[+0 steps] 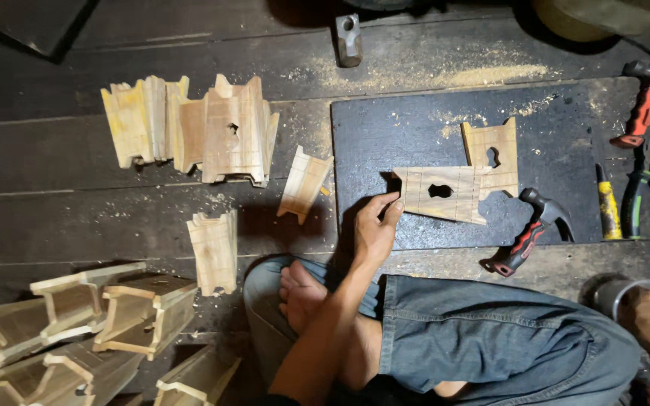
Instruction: The person sits on the floor and uses a hammer to tap a small wooden piece with a cutout. They repeatedly tap the wood, rotate it, and inspect it while surrounded by other wooden pieces and tools.
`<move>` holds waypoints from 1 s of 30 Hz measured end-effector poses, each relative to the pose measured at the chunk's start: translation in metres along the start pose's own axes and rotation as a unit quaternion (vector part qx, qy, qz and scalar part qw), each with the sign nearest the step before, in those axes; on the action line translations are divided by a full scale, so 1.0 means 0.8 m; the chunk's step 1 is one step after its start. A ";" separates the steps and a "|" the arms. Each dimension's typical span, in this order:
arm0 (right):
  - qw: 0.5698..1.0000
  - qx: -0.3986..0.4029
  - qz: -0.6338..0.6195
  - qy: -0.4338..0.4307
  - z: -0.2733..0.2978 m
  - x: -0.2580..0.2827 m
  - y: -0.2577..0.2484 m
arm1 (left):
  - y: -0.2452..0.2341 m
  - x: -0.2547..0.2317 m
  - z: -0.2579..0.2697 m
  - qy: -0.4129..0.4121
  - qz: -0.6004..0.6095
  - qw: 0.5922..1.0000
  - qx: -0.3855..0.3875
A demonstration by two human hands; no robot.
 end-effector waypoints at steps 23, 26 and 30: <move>0.990 -0.040 -0.126 -0.049 0.007 0.030 0.061 | 0.004 -0.002 0.005 0.004 -0.102 0.994 -0.029; 0.960 -0.117 -0.249 -0.060 0.017 0.029 0.065 | 0.003 -0.007 0.007 -0.007 -0.090 0.996 -0.020; 0.909 -0.216 -0.353 -0.050 0.032 0.080 0.021 | 0.000 0.003 -0.004 0.025 -0.109 0.994 -0.021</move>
Point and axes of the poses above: each hand's wrist, its own z-axis away from the middle knuckle, its own y-axis out of the palm, x = y × z, the point moved 2 cm from there along -z, towards the middle knuckle, and after that the axes turned 15 degrees about -y, right-handed, at the moved point
